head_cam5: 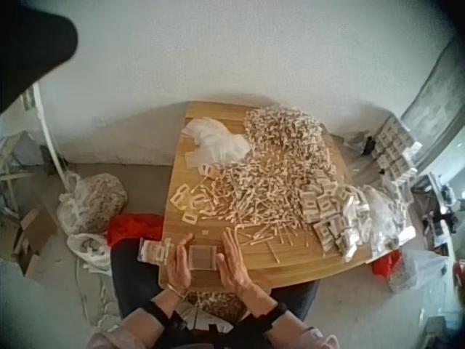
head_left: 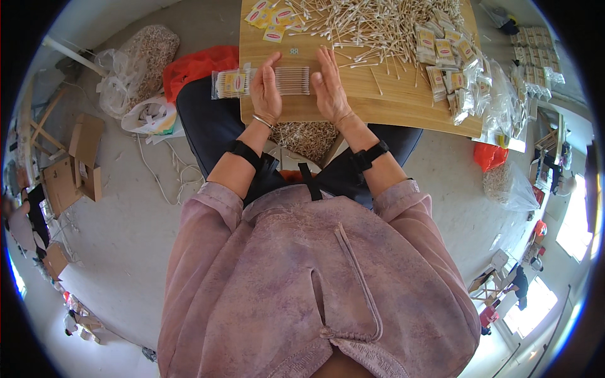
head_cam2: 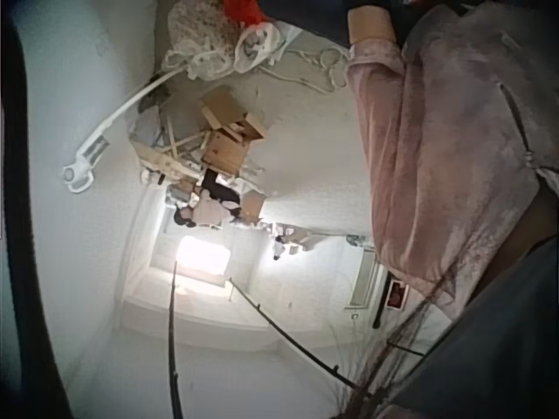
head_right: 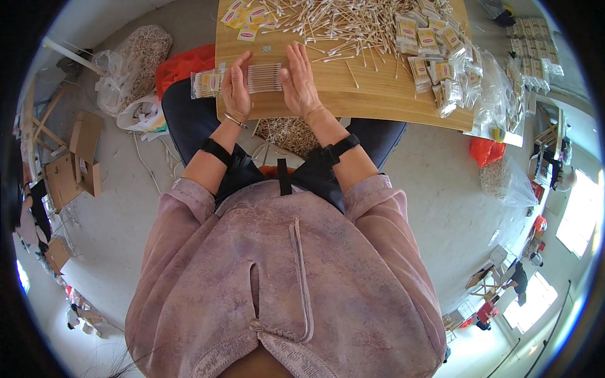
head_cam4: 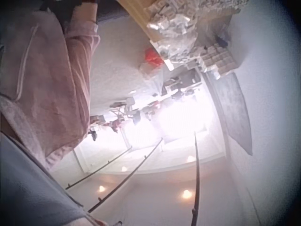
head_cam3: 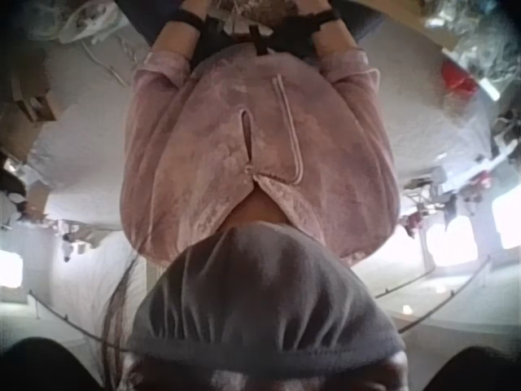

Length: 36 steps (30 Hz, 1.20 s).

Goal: Packaging cotton swabs into small plastic bags.

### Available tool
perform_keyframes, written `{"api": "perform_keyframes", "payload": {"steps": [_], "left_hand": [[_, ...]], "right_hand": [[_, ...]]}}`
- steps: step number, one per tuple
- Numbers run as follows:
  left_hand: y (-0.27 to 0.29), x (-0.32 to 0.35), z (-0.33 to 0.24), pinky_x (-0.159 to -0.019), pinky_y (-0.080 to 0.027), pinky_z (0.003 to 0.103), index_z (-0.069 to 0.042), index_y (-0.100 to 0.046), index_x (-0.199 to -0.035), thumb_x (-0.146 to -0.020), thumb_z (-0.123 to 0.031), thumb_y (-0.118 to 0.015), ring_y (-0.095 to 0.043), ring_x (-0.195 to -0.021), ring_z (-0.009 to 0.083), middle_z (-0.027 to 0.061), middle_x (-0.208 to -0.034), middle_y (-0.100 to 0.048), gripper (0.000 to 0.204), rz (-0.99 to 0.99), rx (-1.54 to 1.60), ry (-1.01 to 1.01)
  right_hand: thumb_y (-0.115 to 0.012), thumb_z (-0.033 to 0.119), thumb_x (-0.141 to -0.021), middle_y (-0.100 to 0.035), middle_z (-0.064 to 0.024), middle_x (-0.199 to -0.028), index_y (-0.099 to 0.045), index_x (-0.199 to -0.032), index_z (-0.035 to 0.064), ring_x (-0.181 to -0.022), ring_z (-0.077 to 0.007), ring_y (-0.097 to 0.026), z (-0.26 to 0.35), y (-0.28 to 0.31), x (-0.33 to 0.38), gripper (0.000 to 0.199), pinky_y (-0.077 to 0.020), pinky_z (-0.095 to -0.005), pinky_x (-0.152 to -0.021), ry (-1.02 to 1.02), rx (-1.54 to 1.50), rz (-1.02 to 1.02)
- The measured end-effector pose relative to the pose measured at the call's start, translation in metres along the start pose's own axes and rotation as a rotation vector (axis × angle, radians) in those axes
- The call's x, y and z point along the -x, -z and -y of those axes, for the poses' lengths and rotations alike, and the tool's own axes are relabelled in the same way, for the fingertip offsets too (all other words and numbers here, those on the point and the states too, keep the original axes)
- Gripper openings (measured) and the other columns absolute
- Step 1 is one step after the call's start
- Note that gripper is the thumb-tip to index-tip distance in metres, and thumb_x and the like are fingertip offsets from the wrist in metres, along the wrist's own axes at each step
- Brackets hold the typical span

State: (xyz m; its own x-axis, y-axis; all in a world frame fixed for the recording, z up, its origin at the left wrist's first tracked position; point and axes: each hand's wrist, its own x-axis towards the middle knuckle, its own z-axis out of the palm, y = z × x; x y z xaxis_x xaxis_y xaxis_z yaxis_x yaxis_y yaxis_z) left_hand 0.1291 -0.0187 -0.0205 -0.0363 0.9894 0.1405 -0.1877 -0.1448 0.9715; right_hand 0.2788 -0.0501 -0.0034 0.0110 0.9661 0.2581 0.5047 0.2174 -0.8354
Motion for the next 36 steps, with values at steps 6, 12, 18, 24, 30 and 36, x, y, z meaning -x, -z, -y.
{"api": "perform_keyframes", "payload": {"steps": [6, 12, 18, 24, 30, 36], "left_hand": [[-0.002, 0.000, -0.003, -0.098, -0.039, 0.030, 0.002, -0.059, -0.116, -0.102, -0.034, -0.033, -0.054, -0.111, 0.0200, 0.0128, -0.116, -0.061, 0.047, 0.015, -0.091, -0.049], [-0.002, -0.001, -0.002, -0.097, -0.039, 0.030, 0.002, -0.058, -0.117, -0.102, -0.034, -0.031, -0.054, -0.111, 0.0198, 0.0122, -0.117, -0.061, 0.048, -0.008, -0.021, -0.001], [0.001, 0.006, -0.017, -0.093, -0.043, 0.033, 0.000, -0.060, -0.115, -0.098, -0.026, -0.044, -0.057, -0.104, 0.0249, 0.0151, -0.113, -0.061, 0.035, 0.045, -0.353, -0.218], [0.027, 0.037, -0.032, -0.068, -0.047, 0.038, -0.005, -0.063, -0.107, -0.087, -0.015, -0.056, -0.056, -0.076, 0.0265, 0.0088, -0.081, -0.056, 0.024, 0.389, -0.994, -0.422], [0.029, 0.037, -0.028, -0.066, -0.047, 0.036, -0.006, -0.063, -0.109, -0.086, -0.021, -0.057, -0.056, -0.073, 0.0242, 0.0067, -0.078, -0.055, 0.028, 0.428, -1.108, -0.534], [0.030, 0.038, -0.027, -0.068, -0.046, 0.036, -0.008, -0.062, -0.111, -0.086, -0.022, -0.057, -0.055, -0.073, 0.0238, 0.0061, -0.077, -0.052, 0.029, 0.437, -1.120, -0.535]], "right_hand": [[-0.041, 0.056, -0.090, -0.015, -0.0207, -0.151, -0.018, -0.143, -0.0047, -0.142, -0.0332, -0.009, 0.011, -0.004, 0.011, 0.084, -0.0088, -0.0425, -0.115, 0.131, 0.627, 0.327], [-0.039, 0.060, -0.088, -0.018, -0.0175, -0.151, -0.022, -0.143, -0.0027, -0.142, -0.0285, -0.012, 0.022, -0.009, 0.010, 0.086, -0.0086, -0.0409, -0.116, 0.127, 0.861, 0.400], [-0.043, 0.053, -0.089, -0.020, -0.0178, -0.150, -0.024, -0.142, -0.0031, -0.142, -0.0286, -0.013, 0.013, -0.012, 0.012, 0.080, -0.0083, -0.0412, -0.116, 0.151, 0.864, 0.383], [-0.048, 0.046, -0.086, -0.019, -0.0184, -0.150, -0.020, -0.143, -0.0027, -0.142, -0.0287, -0.013, 0.017, -0.010, 0.010, 0.081, -0.0085, -0.0411, -0.116, 0.112, 0.806, 0.368], [-0.054, 0.044, -0.083, -0.017, -0.0176, -0.151, -0.020, -0.143, -0.0028, -0.142, -0.0282, -0.013, 0.023, -0.010, 0.009, 0.084, -0.0089, -0.0406, -0.116, 0.086, 0.873, 0.418], [-0.056, 0.043, -0.081, -0.018, -0.0175, -0.150, -0.019, -0.143, -0.0028, -0.142, -0.0279, -0.013, 0.023, -0.008, 0.010, 0.085, -0.0095, -0.0403, -0.116, 0.095, 0.856, 0.408]]}}
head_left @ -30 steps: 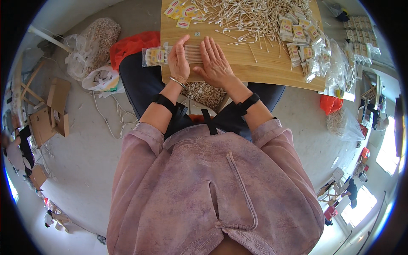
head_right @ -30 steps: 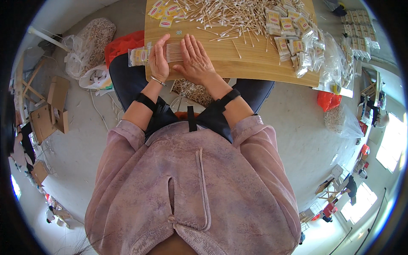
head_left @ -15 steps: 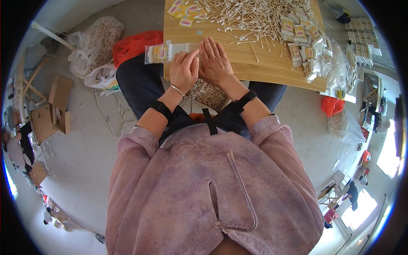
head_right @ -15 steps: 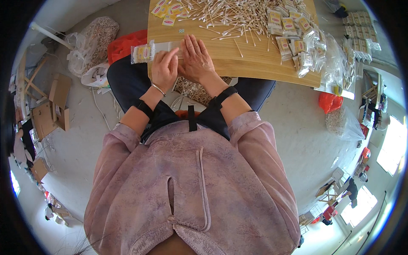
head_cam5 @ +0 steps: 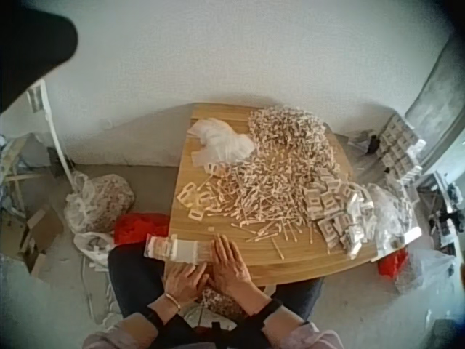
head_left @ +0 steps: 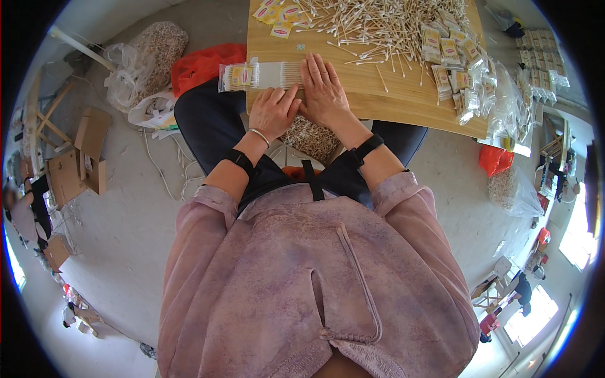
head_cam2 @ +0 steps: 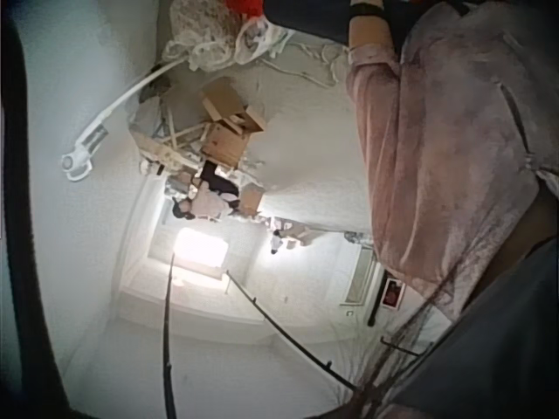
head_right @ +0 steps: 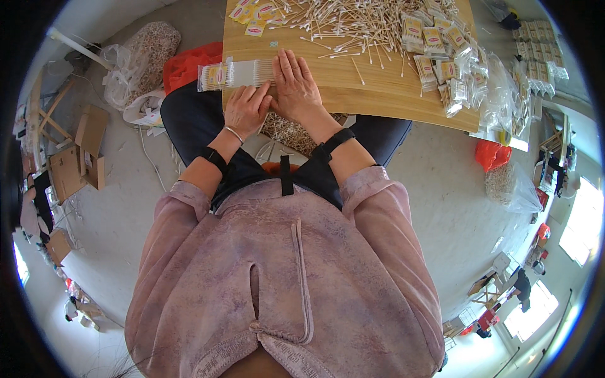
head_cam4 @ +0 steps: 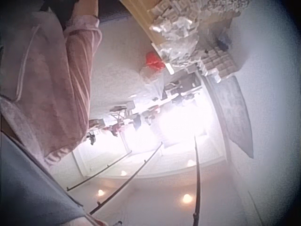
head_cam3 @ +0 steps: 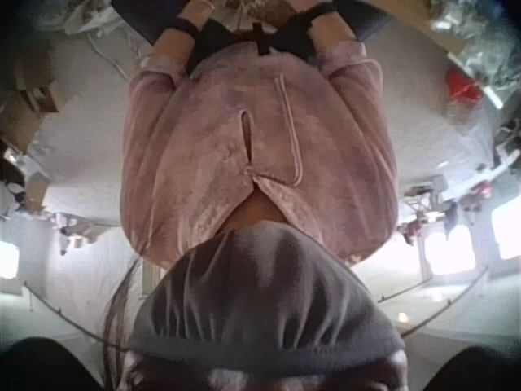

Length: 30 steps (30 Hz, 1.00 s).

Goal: Packaging cotton swabs into small plastic bags.

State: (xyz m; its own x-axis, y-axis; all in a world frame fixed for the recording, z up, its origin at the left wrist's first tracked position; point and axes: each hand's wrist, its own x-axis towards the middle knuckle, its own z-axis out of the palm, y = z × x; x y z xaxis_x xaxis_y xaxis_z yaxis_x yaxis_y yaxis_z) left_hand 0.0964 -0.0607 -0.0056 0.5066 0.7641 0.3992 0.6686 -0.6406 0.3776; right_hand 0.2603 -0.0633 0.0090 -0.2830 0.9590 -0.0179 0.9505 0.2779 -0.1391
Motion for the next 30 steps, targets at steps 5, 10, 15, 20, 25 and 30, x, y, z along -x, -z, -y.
{"api": "perform_keyframes", "payload": {"steps": [5, 10, 15, 20, 25, 30], "left_hand": [[0.000, 0.002, 0.002, -0.068, -0.046, 0.036, -0.009, -0.063, -0.112, -0.086, -0.022, -0.057, -0.055, -0.074, 0.0238, 0.0060, -0.079, -0.051, 0.029, -0.026, 0.000, -0.028], [-0.001, 0.000, 0.001, -0.070, -0.045, 0.037, -0.010, -0.059, -0.118, -0.088, -0.025, -0.055, -0.055, -0.077, 0.0253, 0.0069, -0.081, -0.052, 0.034, -0.010, 0.008, 0.011], [0.000, -0.001, -0.002, -0.071, -0.045, 0.038, -0.009, -0.057, -0.119, -0.089, -0.027, -0.053, -0.055, -0.080, 0.0266, 0.0082, -0.084, -0.053, 0.035, 0.067, -0.005, 0.090], [-0.001, -0.002, 0.000, -0.072, -0.045, 0.039, -0.009, -0.055, -0.121, -0.090, -0.029, -0.052, -0.055, -0.082, 0.0274, 0.0093, -0.087, -0.055, 0.037, 0.076, 0.001, 0.082], [0.002, -0.006, -0.004, -0.072, -0.046, 0.038, -0.009, -0.052, -0.122, -0.090, -0.033, -0.052, -0.057, -0.082, 0.0255, 0.0077, -0.087, -0.056, 0.041, 0.117, -0.027, 0.133], [0.000, -0.009, -0.004, -0.073, -0.047, 0.038, -0.009, -0.052, -0.123, -0.090, -0.034, -0.051, -0.057, -0.082, 0.0259, 0.0082, -0.087, -0.056, 0.041, 0.115, -0.047, 0.119]], "right_hand": [[-0.056, 0.043, -0.081, -0.019, -0.0181, -0.150, -0.020, -0.143, -0.0034, -0.142, -0.0283, -0.014, 0.002, 0.003, 0.000, 0.085, -0.0099, -0.0405, -0.116, -0.001, -0.001, 0.012], [-0.056, 0.041, -0.081, -0.018, -0.0184, -0.150, -0.020, -0.143, -0.0038, -0.141, -0.0288, -0.014, 0.000, -0.001, -0.001, 0.084, -0.0099, -0.0405, -0.116, 0.005, -0.021, -0.024], [-0.055, 0.040, -0.081, -0.018, -0.0187, -0.150, -0.021, -0.143, -0.0032, -0.141, -0.0296, -0.015, 0.000, -0.001, 0.000, 0.083, -0.0104, -0.0409, -0.116, 0.008, -0.002, -0.011], [-0.053, 0.040, -0.082, -0.018, -0.0185, -0.151, -0.021, -0.143, -0.0030, -0.141, -0.0294, -0.014, 0.000, -0.002, 0.000, 0.081, -0.0099, -0.0408, -0.116, 0.004, -0.009, -0.018], [-0.051, 0.039, -0.083, -0.018, -0.0186, -0.151, -0.022, -0.142, -0.0030, -0.142, -0.0292, -0.014, 0.001, -0.002, 0.000, 0.078, -0.0098, -0.0407, -0.116, 0.001, -0.011, -0.021], [-0.048, 0.034, -0.085, -0.019, -0.0207, -0.150, -0.021, -0.142, -0.0044, -0.141, -0.0313, -0.015, -0.001, -0.005, 0.001, 0.074, -0.0112, -0.0422, -0.116, 0.016, -0.082, -0.076]]}}
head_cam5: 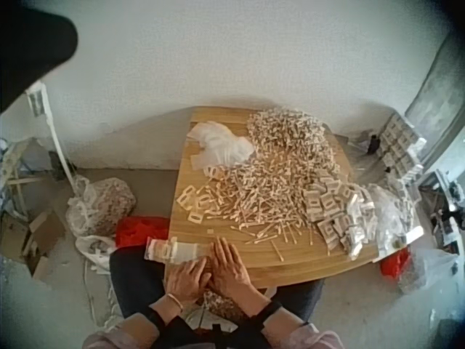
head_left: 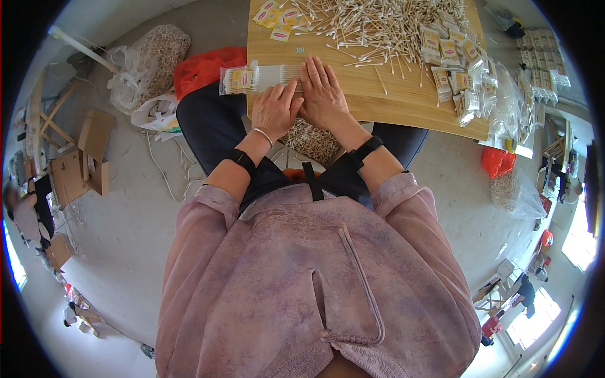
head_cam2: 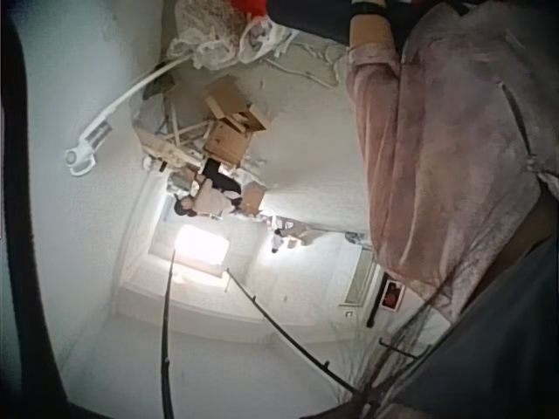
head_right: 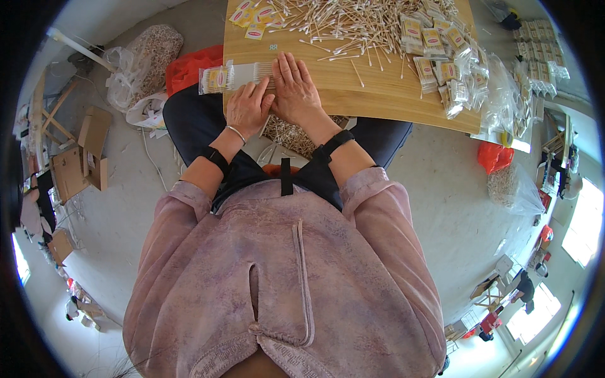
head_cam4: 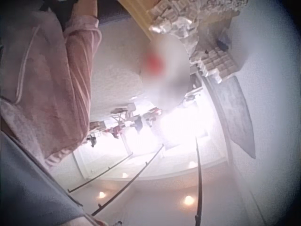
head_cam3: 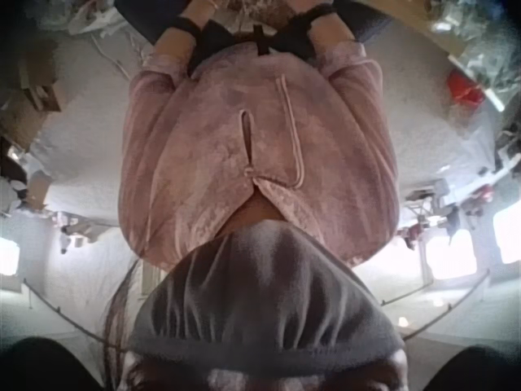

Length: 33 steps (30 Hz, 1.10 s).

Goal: Packaging cotton swabs into small plastic bags.

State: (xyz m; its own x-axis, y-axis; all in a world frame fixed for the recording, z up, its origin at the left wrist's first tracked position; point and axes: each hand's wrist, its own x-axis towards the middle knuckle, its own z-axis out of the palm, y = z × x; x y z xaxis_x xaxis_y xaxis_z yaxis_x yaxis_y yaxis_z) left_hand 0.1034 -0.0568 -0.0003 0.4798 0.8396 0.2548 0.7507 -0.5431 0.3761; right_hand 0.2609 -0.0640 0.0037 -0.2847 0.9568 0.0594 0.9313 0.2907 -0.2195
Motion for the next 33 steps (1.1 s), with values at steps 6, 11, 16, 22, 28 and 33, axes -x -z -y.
{"api": "perform_keyframes", "payload": {"steps": [6, 11, 16, 22, 28, 33], "left_hand": [[-0.002, 0.000, 0.003, -0.071, -0.048, 0.038, -0.009, -0.052, -0.124, -0.090, -0.035, -0.051, -0.058, -0.081, 0.0263, 0.0086, -0.088, -0.057, 0.043, -0.006, 0.012, -0.001], [0.003, -0.005, -0.002, -0.070, -0.048, 0.039, -0.009, -0.052, -0.123, -0.090, -0.035, -0.051, -0.059, -0.080, 0.0266, 0.0088, -0.088, -0.058, 0.042, 0.003, 0.032, 0.036], [0.002, -0.008, -0.002, -0.069, -0.048, 0.039, -0.010, -0.050, -0.124, -0.090, -0.035, -0.051, -0.060, -0.079, 0.0273, 0.0090, -0.089, -0.059, 0.042, 0.044, -0.001, 0.037], [0.001, -0.011, -0.003, -0.069, -0.050, 0.040, -0.009, -0.049, -0.123, -0.090, -0.035, -0.051, -0.062, -0.082, 0.0282, 0.0100, -0.094, -0.062, 0.042, 0.062, 0.024, 0.070], [0.005, -0.014, -0.005, -0.070, -0.051, 0.041, -0.008, -0.048, -0.125, -0.091, -0.034, -0.051, -0.062, -0.081, 0.0292, 0.0108, -0.094, -0.063, 0.043, 0.064, 0.007, 0.071], [0.007, -0.017, -0.007, -0.070, -0.051, 0.042, -0.008, -0.047, -0.125, -0.091, -0.032, -0.050, -0.063, -0.079, 0.0304, 0.0123, -0.092, -0.063, 0.042, 0.092, 0.017, 0.099]], "right_hand": [[-0.048, 0.039, -0.084, -0.021, -0.0195, -0.149, -0.025, -0.141, -0.0034, -0.141, -0.0299, -0.017, 0.002, -0.001, -0.001, 0.075, -0.0110, -0.0415, -0.116, -0.005, 0.061, -0.005], [-0.047, 0.039, -0.084, -0.023, -0.0197, -0.149, -0.026, -0.141, -0.0034, -0.140, -0.0300, -0.018, 0.000, -0.005, 0.000, 0.074, -0.0116, -0.0417, -0.115, -0.003, 0.049, -0.034], [-0.046, 0.037, -0.085, -0.023, -0.0196, -0.148, -0.027, -0.140, -0.0032, -0.140, -0.0302, -0.018, 0.000, -0.005, -0.001, 0.071, -0.0116, -0.0418, -0.115, -0.001, 0.034, -0.048], [-0.044, 0.035, -0.086, -0.023, -0.0194, -0.149, -0.028, -0.140, -0.0035, -0.140, -0.0299, -0.018, 0.000, -0.005, 0.000, 0.068, -0.0111, -0.0417, -0.115, -0.003, 0.021, -0.053], [-0.039, 0.033, -0.089, -0.019, -0.0201, -0.150, -0.025, -0.142, -0.0038, -0.141, -0.0305, -0.015, 0.002, -0.001, -0.001, 0.065, -0.0101, -0.0417, -0.115, -0.016, 0.011, -0.007], [-0.039, 0.035, -0.089, -0.024, -0.0198, -0.149, -0.029, -0.140, -0.0042, -0.141, -0.0295, -0.018, 0.001, -0.005, -0.001, 0.064, -0.0109, -0.0417, -0.115, -0.008, 0.054, -0.052]]}}
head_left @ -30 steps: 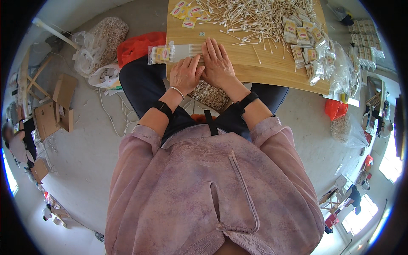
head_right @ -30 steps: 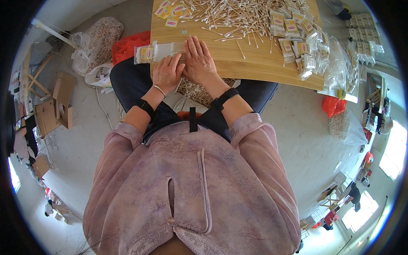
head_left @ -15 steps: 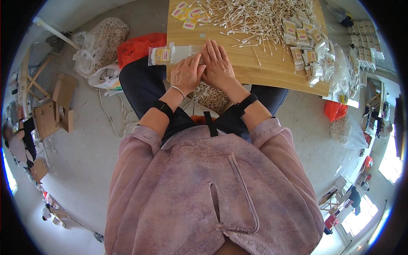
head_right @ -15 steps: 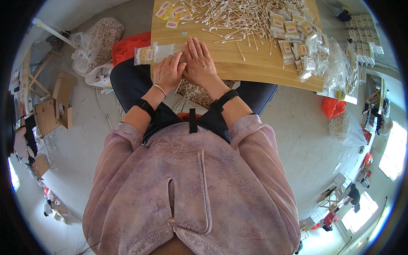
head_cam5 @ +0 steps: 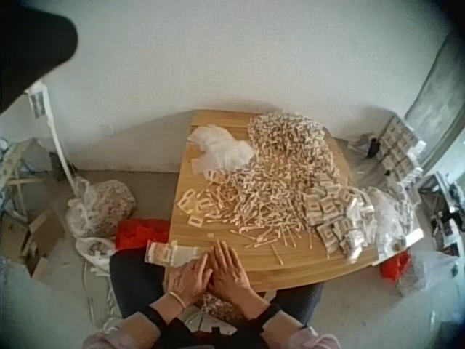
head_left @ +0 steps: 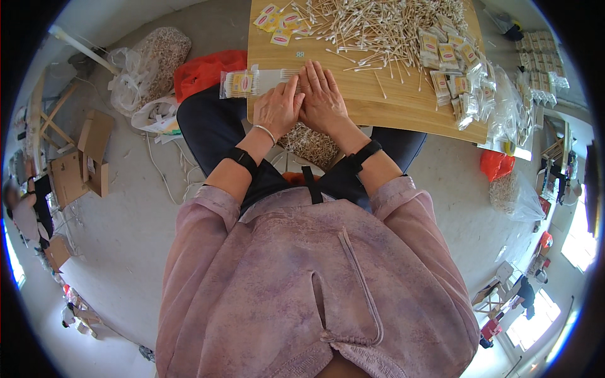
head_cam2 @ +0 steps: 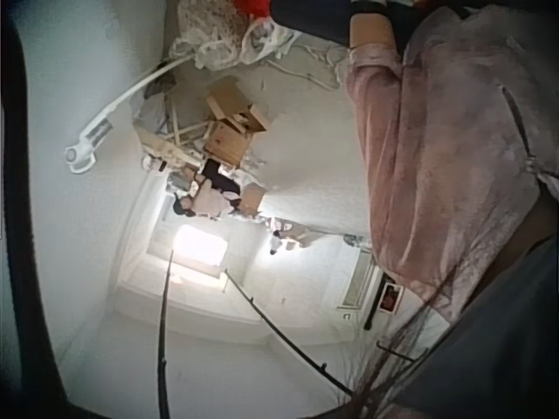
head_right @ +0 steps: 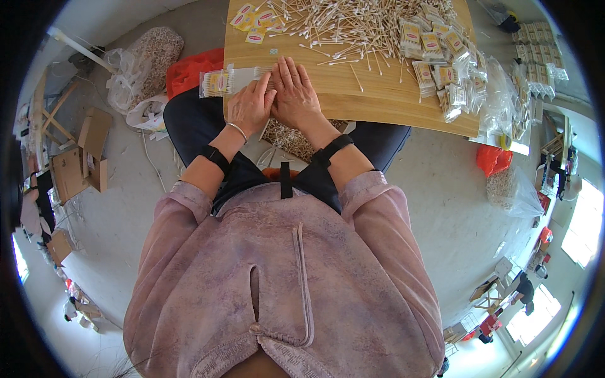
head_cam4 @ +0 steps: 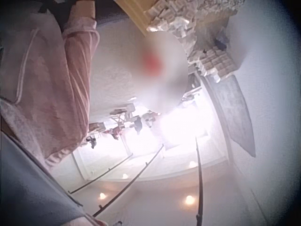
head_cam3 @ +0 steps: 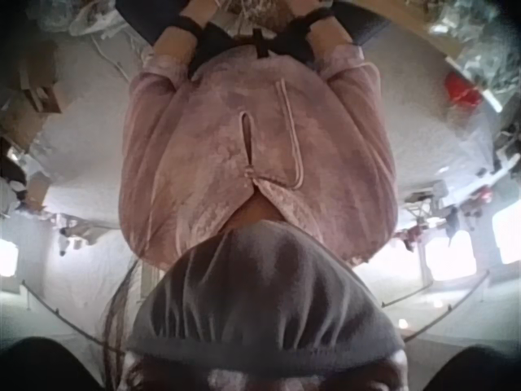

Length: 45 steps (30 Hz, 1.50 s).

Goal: Packaging cotton swabs into small plastic bags.

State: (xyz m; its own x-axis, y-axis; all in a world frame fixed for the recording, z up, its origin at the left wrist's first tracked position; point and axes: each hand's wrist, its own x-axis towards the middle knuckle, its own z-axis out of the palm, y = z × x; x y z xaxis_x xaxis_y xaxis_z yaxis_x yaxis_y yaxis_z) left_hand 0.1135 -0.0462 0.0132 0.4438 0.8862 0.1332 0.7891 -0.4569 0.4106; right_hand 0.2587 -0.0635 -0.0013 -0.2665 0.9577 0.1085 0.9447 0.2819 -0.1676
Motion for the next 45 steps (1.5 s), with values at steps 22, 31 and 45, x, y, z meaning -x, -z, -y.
{"api": "perform_keyframes", "payload": {"steps": [22, 31, 45], "left_hand": [[0.014, -0.014, 0.004, -0.071, -0.052, 0.045, -0.012, -0.040, -0.134, -0.091, -0.029, -0.050, -0.064, -0.085, 0.0354, 0.0180, -0.102, -0.065, 0.047, 0.227, 0.070, 0.075], [0.011, -0.021, 0.007, -0.069, -0.052, 0.046, -0.015, -0.038, -0.136, -0.091, -0.035, -0.052, -0.065, -0.084, 0.0358, 0.0186, -0.094, -0.066, 0.051, 0.268, 0.028, 0.080], [0.016, -0.021, 0.007, -0.072, -0.051, 0.045, -0.018, -0.047, -0.130, -0.086, -0.031, -0.059, -0.063, -0.091, 0.0334, 0.0156, -0.101, -0.064, 0.048, 0.271, 0.096, 0.161]], "right_hand": [[-0.043, 0.042, -0.087, -0.025, -0.0194, -0.148, -0.031, -0.140, -0.0033, -0.141, -0.0291, -0.018, 0.000, 0.001, 0.000, 0.071, -0.0109, -0.0416, -0.115, -0.002, 0.029, 0.021], [-0.048, 0.050, -0.085, -0.024, -0.0195, -0.148, -0.027, -0.141, -0.0041, -0.141, -0.0282, -0.017, -0.001, 0.005, 0.000, 0.080, -0.0105, -0.0409, -0.116, 0.012, 0.006, 0.027], [-0.044, 0.042, -0.090, -0.019, -0.0214, -0.150, -0.021, -0.142, -0.0049, -0.141, -0.0321, -0.014, 0.009, 0.003, 0.003, 0.074, -0.0118, -0.0420, -0.115, -0.055, -0.107, 0.053]]}}
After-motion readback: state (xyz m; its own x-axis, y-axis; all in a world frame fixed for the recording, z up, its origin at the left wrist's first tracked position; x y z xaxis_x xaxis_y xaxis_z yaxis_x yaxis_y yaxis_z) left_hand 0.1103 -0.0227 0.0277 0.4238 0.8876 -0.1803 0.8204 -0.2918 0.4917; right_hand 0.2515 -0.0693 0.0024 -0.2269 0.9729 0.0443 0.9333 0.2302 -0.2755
